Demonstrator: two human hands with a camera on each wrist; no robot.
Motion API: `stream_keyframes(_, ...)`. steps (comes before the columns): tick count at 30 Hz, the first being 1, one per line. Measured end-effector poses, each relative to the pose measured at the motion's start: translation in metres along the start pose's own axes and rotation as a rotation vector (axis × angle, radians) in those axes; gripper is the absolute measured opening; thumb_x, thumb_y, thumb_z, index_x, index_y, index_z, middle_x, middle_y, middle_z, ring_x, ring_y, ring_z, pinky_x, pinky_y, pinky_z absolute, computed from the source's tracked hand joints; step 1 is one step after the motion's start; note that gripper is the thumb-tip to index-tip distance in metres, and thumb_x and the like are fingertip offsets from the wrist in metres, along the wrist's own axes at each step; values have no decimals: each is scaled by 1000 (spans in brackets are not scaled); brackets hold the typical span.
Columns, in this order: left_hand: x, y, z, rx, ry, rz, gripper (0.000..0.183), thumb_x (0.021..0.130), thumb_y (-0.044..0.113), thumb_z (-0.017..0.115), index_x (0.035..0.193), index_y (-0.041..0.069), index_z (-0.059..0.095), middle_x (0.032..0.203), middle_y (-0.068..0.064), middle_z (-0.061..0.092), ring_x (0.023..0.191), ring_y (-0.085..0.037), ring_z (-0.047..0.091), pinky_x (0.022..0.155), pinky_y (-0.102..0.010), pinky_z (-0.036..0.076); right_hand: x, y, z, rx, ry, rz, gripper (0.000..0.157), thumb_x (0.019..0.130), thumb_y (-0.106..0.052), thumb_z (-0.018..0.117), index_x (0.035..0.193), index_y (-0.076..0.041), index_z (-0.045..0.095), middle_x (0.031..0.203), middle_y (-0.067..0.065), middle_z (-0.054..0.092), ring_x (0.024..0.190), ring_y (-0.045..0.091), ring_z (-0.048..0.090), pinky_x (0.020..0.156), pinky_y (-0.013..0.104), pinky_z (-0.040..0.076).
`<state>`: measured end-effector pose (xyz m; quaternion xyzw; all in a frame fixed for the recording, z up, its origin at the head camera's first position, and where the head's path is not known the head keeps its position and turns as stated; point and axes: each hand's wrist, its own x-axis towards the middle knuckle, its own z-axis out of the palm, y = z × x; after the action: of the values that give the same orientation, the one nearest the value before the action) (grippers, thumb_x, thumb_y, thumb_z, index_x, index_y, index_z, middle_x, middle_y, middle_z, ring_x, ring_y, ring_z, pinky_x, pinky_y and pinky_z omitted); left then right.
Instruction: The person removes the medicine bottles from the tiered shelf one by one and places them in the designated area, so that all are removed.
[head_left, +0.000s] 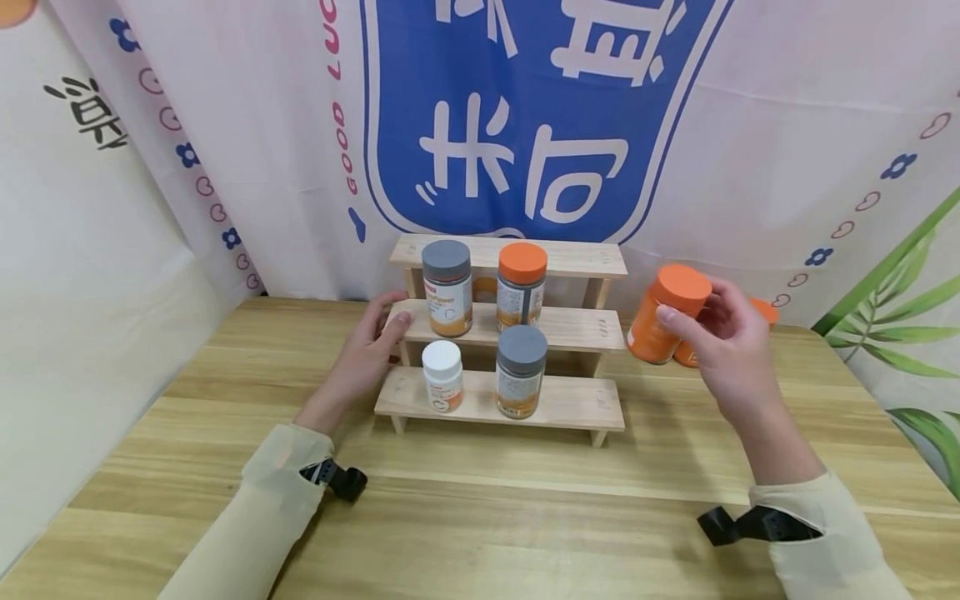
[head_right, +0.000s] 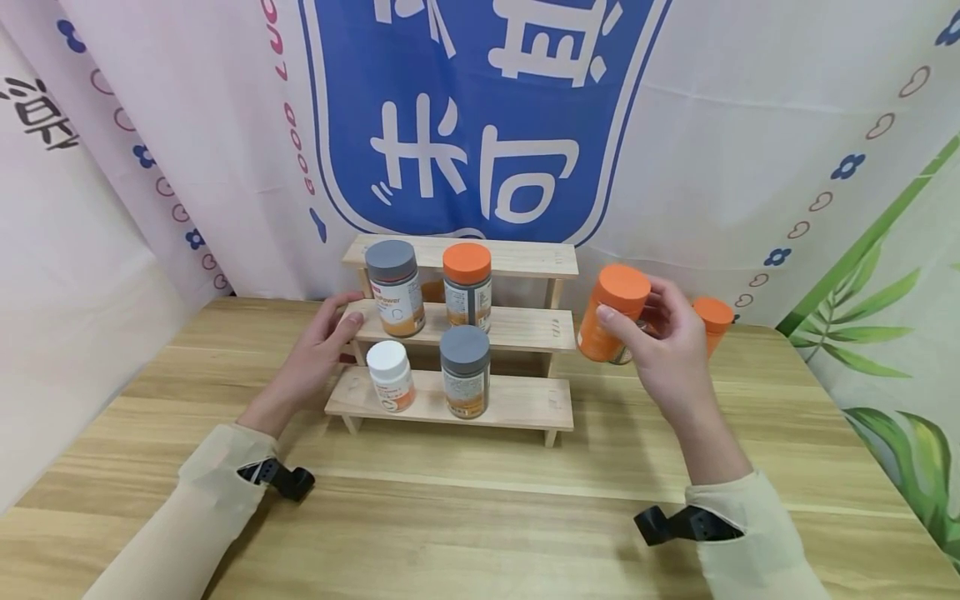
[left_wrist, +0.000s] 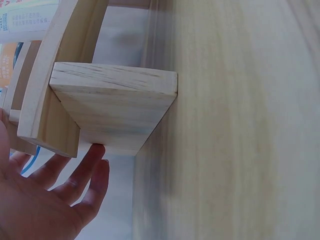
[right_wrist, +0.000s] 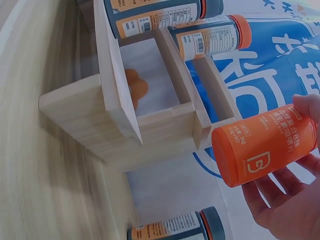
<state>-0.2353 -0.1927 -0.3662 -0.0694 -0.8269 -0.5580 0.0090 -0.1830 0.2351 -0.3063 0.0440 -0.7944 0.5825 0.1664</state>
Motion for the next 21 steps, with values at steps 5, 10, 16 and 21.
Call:
stream_keyframes(5,1,0,-1,4,-3,1,52,114,45,42,161,24,34,148,-23,54,130,-38,57,95,-44,55,-1,6,-8,-8,5,1,43,100,-20,76,140,-22,59,128,-13,63,117,11,57,94,9,48)
stream_keyframes(10,1,0,-1,-2,-9,-1,53,114,46,41,162,24,33,147,-23,53,130,-38,57,94,-42,55,-3,13,-17,-110,-5,20,45,102,-26,73,144,-22,56,128,-17,61,117,9,57,92,8,49)
stream_keyframes(16,0,0,-1,2,-6,7,53,115,45,41,162,23,34,148,-24,54,130,-38,57,95,-43,55,-5,28,-25,-186,-36,70,52,101,-32,74,147,-18,54,124,-19,59,112,3,59,87,7,51)
stream_keyframes(21,0,1,0,12,-8,2,53,114,46,41,162,24,33,149,-23,54,131,-38,57,98,-48,55,-3,44,-29,-177,-54,82,50,101,-29,76,144,-17,56,119,-18,60,104,0,62,83,10,55)
